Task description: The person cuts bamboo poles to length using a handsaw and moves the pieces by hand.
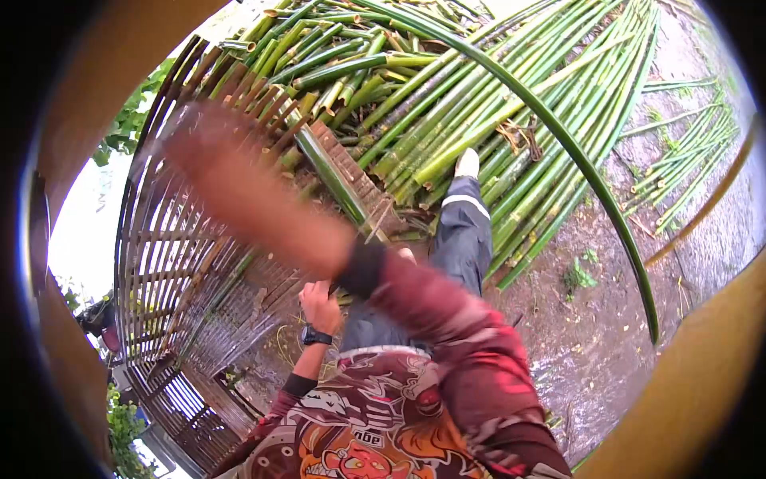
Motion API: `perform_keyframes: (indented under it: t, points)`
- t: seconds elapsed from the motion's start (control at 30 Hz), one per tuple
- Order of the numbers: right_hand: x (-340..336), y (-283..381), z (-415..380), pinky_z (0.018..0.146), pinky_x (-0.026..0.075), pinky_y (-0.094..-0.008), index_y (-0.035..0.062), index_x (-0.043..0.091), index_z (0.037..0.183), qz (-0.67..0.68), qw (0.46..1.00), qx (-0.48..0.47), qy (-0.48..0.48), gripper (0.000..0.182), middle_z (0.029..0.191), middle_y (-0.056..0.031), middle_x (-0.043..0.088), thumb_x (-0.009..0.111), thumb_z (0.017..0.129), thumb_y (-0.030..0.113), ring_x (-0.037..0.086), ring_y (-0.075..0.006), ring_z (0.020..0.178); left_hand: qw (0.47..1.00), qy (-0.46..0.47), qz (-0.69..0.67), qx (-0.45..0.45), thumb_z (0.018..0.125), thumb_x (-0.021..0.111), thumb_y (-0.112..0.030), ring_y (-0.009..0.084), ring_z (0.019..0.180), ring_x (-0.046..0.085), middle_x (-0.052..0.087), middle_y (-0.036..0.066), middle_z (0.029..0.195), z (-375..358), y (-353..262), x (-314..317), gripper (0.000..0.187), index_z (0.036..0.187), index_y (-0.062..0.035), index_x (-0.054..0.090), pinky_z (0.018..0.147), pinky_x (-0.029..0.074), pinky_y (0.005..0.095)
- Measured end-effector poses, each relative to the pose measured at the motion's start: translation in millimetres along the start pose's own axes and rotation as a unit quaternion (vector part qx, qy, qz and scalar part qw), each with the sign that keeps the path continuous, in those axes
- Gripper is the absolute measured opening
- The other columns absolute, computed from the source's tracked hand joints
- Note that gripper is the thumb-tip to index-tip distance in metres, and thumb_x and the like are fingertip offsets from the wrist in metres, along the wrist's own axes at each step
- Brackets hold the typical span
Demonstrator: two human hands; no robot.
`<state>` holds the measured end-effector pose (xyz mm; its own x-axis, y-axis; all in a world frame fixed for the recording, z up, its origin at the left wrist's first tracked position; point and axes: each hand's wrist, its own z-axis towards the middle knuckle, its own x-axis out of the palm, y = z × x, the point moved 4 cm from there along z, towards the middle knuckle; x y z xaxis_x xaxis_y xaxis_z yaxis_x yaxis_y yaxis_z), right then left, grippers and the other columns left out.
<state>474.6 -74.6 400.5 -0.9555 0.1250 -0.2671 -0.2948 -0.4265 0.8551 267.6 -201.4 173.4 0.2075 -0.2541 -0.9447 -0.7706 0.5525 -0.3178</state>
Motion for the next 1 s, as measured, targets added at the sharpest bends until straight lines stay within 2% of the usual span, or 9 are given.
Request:
perform_keyframes:
  t: [0.07, 0.17, 0.23, 0.37, 0.53, 0.67, 0.77, 0.93, 1.0]
  points:
    - [78, 118, 19, 0.109, 0.047, -0.0537, 0.005, 0.063, 0.111, 0.107, 0.986, -0.094, 0.087, 0.024, 0.113, -0.0094, 0.066, 0.057, 0.093, 0.019, 0.063, -0.0334, 0.108, 0.998, 0.063, 0.011, 0.025, 0.084, 0.074, -0.02, 0.0313, 0.095, 0.059, 0.066, 0.005, 0.095, -41, 27, 14, 0.024, 0.105, -0.0115, 0.068, 0.084, 0.043, 0.047]
    - [133, 180, -65, 0.112, 0.043, -0.0566, 0.0105, 0.067, 0.108, 0.004, 0.957, -0.287, -0.049, 0.023, 0.109, -0.0064, 0.068, 0.06, 0.09, 0.023, 0.062, -0.0305, 0.114, 0.996, -0.014, -0.044, -0.073, 0.093, 0.067, -0.028, 0.031, 0.102, 0.06, 0.07, 0.006, 0.099, -69, 16, -9, 0.023, 0.106, -0.0096, 0.069, 0.09, 0.042, 0.0467]
    - [149, 142, -133, 0.118, 0.037, -0.0535, 0.0115, 0.067, 0.113, 0.011, 0.984, -0.179, -0.004, 0.031, 0.116, -0.0046, 0.066, 0.064, 0.085, 0.025, 0.061, -0.031, 0.12, 0.993, -0.002, -0.069, -0.095, 0.092, 0.068, -0.027, 0.0311, 0.101, 0.06, 0.07, 0.007, 0.099, -84, 14, -23, 0.023, 0.106, -0.0089, 0.069, 0.089, 0.043, 0.0478]
    - [58, 51, -260, 0.079, 0.057, -0.0439, 0.0046, 0.072, 0.11, -0.087, 0.991, 0.074, 0.064, 0.029, 0.101, -0.0132, 0.073, 0.066, 0.083, 0.014, 0.071, -0.035, 0.091, 0.988, -0.01, -0.116, -0.105, 0.094, 0.069, -0.026, 0.034, 0.097, 0.06, 0.069, 0.011, 0.098, -88, 22, -29, 0.024, 0.108, -0.0062, 0.069, 0.085, 0.044, 0.0492]
    - [-7, 57, -332, 0.09, 0.055, -0.043, 0.0017, 0.071, 0.114, -0.087, 0.867, 0.483, -0.085, 0.035, 0.108, -0.0191, 0.073, 0.067, 0.098, 0.033, 0.069, -0.037, 0.102, 0.982, -0.016, -0.187, -0.025, 0.094, 0.065, -0.019, 0.0365, 0.095, 0.058, 0.068, 0.015, 0.098, -64, -4, -42, 0.024, 0.111, -0.0012, 0.067, 0.084, 0.044, 0.0497]
    - [43, 9, -331, 0.102, 0.05, -0.0399, -0.0067, 0.057, 0.138, 0.013, 0.865, 0.491, -0.101, 0.068, 0.132, -0.0271, 0.064, 0.069, 0.098, 0.047, 0.064, -0.0357, 0.122, 0.968, 0.054, -0.246, 0.014, 0.094, 0.063, -0.02, 0.0395, 0.102, 0.055, 0.064, 0.019, 0.106, -43, -45, -32, 0.034, 0.119, 0.0022, 0.064, 0.09, 0.043, 0.0499]
    - [71, -37, -331, 0.098, 0.05, -0.039, -0.0063, 0.057, 0.136, 0.096, 0.861, 0.453, -0.208, 0.067, 0.125, -0.0239, 0.066, 0.068, 0.099, 0.048, 0.064, -0.0293, 0.114, 0.948, 0.107, -0.285, 0.092, 0.09, 0.063, -0.02, 0.041, 0.11, 0.051, 0.057, 0.021, 0.115, -29, -92, -10, 0.046, 0.132, -0.0009, 0.057, 0.097, 0.04, 0.0513]
    - [5, -45, -349, 0.069, 0.052, -0.0318, -0.0041, 0.06, 0.112, -0.007, 0.753, 0.508, -0.419, 0.028, 0.093, -0.012, 0.066, 0.059, 0.104, 0.023, 0.063, -0.0185, 0.071, 0.887, 0.151, -0.409, 0.152, 0.087, 0.065, -0.012, 0.0388, 0.123, 0.048, 0.053, 0.022, 0.127, -16, -160, 23, 0.059, 0.141, 0.0055, 0.049, 0.107, 0.04, 0.0431]
    - [-6, -68, -376, 0.068, 0.054, -0.0306, -0.0016, 0.061, 0.111, 0.153, 0.666, 0.474, -0.556, 0.025, 0.093, -0.0107, 0.066, 0.056, 0.105, 0.023, 0.065, -0.0169, 0.072, 0.828, 0.219, -0.493, 0.153, 0.087, 0.064, -0.008, 0.0366, 0.131, 0.05, 0.053, 0.023, 0.134, -4, -181, 41, 0.048, 0.132, 0.0063, 0.056, 0.114, 0.038, 0.0415]
